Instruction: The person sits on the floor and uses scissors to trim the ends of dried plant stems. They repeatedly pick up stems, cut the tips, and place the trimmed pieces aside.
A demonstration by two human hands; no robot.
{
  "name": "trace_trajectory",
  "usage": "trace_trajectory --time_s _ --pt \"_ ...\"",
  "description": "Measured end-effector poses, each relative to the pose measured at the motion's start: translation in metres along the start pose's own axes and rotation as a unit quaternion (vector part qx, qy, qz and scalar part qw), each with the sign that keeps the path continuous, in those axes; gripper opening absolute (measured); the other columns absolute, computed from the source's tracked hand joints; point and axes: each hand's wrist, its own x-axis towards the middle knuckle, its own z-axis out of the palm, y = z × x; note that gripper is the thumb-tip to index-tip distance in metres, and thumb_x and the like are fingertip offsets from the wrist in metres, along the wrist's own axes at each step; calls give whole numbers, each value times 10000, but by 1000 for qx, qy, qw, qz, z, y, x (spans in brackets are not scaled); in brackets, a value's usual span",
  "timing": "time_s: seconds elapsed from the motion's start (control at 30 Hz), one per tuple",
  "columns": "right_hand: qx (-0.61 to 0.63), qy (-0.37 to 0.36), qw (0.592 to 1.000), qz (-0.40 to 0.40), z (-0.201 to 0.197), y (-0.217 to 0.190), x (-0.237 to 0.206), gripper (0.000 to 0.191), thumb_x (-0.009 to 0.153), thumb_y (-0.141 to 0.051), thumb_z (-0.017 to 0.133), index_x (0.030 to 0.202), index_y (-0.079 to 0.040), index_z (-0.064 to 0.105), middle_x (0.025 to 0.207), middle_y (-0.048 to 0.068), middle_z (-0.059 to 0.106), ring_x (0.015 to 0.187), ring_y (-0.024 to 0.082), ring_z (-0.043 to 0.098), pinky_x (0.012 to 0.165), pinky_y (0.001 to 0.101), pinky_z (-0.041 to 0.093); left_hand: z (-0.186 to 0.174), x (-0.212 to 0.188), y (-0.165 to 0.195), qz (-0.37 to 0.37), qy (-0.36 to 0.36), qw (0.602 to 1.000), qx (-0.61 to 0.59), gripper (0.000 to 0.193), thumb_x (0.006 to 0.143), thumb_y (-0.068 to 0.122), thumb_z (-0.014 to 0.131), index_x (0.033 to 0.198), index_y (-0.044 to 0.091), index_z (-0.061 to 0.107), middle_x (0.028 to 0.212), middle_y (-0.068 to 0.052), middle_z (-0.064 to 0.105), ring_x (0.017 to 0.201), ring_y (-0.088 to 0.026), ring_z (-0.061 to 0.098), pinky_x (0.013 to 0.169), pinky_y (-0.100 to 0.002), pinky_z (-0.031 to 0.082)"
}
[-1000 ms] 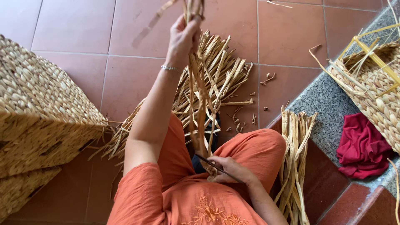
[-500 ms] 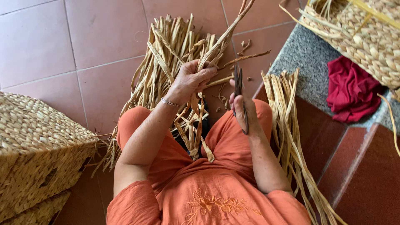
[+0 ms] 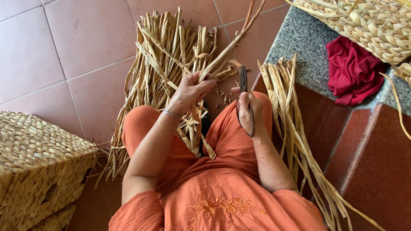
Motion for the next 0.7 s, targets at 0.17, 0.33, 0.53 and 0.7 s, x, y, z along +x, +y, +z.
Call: trace_trajectory --time_s 0.17,0.33,0.53,0.7 --pt "123 -23 990 71 -23 7 9 777 979 -629 403 1395 12 543 647 -57 453 496 49 436 413 239 346 2 -2 -3 -10 5 999 34 211 1055 252 648 1068 67 751 760 79 648 608 5 499 508 -184 371" --pt "24 -34 999 -1 -49 1 13 827 1041 -668 377 1529 -8 480 890 -47 515 732 18 475 626 181 428 2 -7 1 -17 -50 998 35 238 1042 275 654 982 77 770 582 86 492 490 -19 380 436 -212 280" --pt "60 -63 996 34 -52 -3 13 825 1030 -670 394 1557 -38 459 897 -43 524 738 28 477 635 184 432 -2 -6 -1 -47 -82 994 -52 209 1027 217 682 937 42 748 581 74 466 475 -33 332 430 -232 236" --pt "21 -59 998 -15 -51 2 9 797 1074 -654 368 1512 -3 509 807 -40 479 676 45 451 586 225 390 -4 -8 -3 -73 -92 992 -45 222 1032 211 699 873 56 707 574 67 459 477 -38 334 435 -238 242"
